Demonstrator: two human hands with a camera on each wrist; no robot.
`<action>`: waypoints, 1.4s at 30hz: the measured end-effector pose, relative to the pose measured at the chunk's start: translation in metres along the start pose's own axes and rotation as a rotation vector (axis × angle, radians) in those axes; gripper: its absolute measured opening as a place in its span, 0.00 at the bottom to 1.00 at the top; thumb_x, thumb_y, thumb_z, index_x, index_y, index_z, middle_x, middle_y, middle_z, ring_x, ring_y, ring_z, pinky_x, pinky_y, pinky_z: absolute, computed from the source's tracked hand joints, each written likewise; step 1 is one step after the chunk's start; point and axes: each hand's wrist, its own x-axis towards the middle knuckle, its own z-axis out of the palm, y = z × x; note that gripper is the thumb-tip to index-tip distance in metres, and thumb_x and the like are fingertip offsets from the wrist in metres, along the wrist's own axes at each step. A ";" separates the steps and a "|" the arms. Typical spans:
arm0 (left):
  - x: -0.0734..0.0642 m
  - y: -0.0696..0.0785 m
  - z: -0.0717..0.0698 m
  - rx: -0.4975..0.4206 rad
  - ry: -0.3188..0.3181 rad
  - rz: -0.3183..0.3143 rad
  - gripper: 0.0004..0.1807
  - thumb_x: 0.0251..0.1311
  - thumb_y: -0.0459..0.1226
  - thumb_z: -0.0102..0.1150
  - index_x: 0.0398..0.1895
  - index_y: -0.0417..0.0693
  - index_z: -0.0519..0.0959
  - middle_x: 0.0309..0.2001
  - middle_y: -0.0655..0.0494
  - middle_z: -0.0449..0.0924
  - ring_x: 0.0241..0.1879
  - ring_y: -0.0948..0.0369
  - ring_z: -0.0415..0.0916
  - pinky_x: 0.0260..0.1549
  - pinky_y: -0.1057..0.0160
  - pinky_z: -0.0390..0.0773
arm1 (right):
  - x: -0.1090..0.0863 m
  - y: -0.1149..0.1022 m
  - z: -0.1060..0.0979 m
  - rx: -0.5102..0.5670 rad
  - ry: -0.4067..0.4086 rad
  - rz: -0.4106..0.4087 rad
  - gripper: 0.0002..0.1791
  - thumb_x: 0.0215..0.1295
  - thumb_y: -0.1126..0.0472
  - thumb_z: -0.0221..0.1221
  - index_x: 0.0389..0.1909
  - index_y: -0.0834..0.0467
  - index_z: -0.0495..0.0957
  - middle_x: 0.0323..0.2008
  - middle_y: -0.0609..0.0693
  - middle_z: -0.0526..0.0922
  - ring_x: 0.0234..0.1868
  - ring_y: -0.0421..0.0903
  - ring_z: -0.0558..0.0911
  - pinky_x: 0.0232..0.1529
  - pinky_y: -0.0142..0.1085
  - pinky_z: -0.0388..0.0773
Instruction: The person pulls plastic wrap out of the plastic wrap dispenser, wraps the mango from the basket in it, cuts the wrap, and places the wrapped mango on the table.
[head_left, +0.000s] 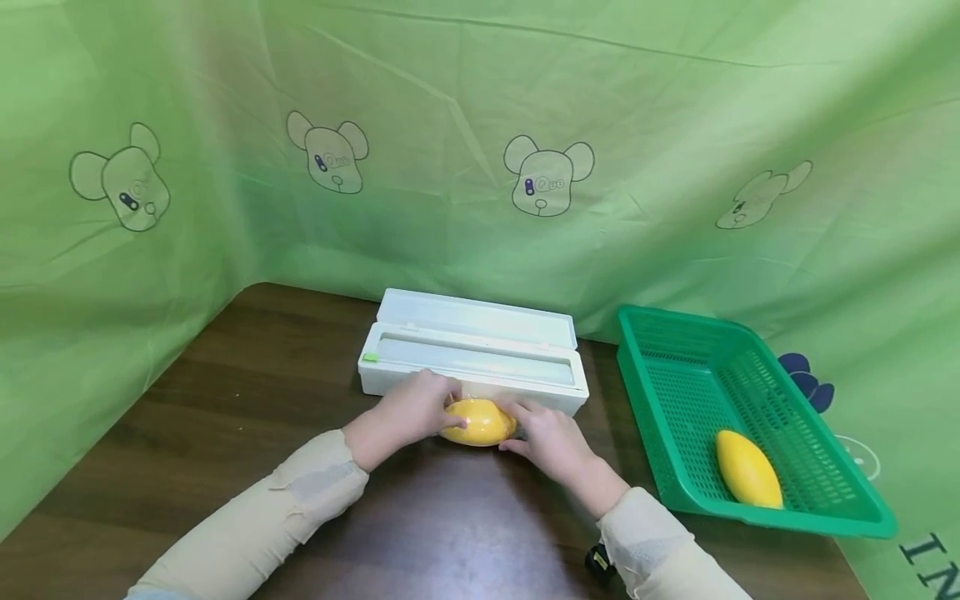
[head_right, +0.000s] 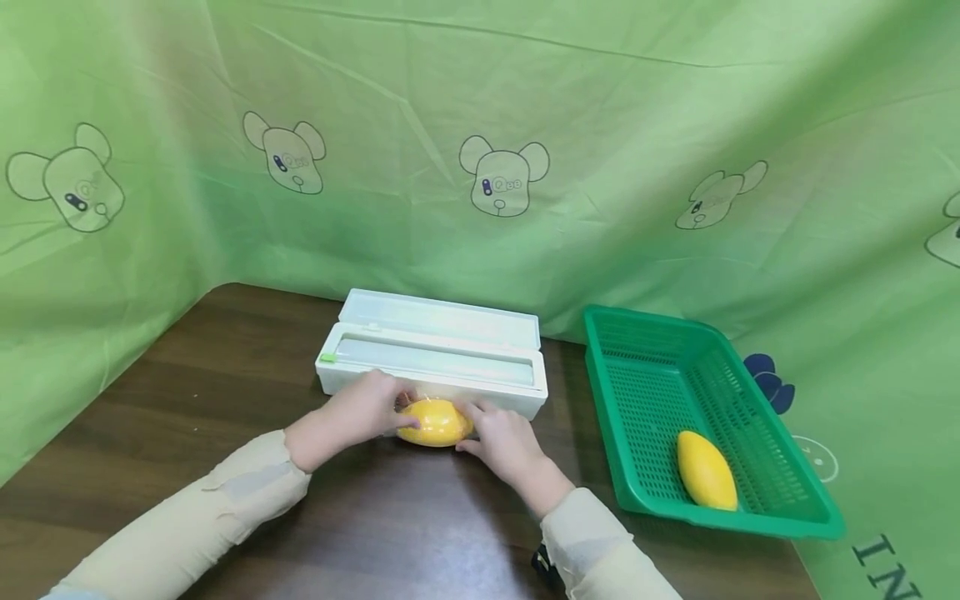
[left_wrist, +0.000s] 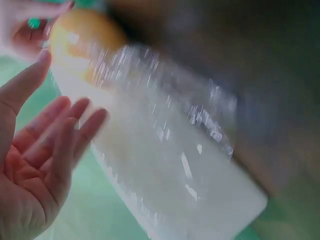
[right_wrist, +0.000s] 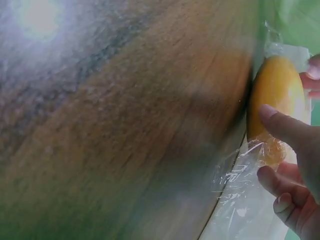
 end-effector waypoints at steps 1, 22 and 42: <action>0.000 -0.001 -0.004 0.005 0.000 0.005 0.11 0.54 0.37 0.78 0.35 0.42 0.84 0.34 0.53 0.84 0.33 0.58 0.80 0.35 0.59 0.81 | 0.000 0.000 0.000 0.000 0.005 -0.007 0.35 0.48 0.54 0.80 0.59 0.59 0.81 0.47 0.55 0.86 0.35 0.53 0.86 0.32 0.46 0.83; -0.012 -0.036 0.003 0.224 0.200 0.353 0.13 0.63 0.30 0.67 0.22 0.48 0.77 0.20 0.61 0.68 0.21 0.63 0.68 0.22 0.64 0.74 | 0.000 -0.003 -0.002 -0.053 0.020 -0.026 0.34 0.48 0.56 0.80 0.57 0.64 0.84 0.42 0.57 0.86 0.31 0.54 0.86 0.28 0.46 0.83; -0.020 -0.020 0.013 -0.018 0.053 0.003 0.08 0.59 0.32 0.62 0.23 0.45 0.85 0.22 0.61 0.72 0.23 0.65 0.67 0.25 0.65 0.73 | -0.005 -0.009 0.001 0.041 0.004 0.094 0.34 0.47 0.59 0.80 0.57 0.63 0.83 0.41 0.57 0.84 0.35 0.55 0.86 0.33 0.46 0.84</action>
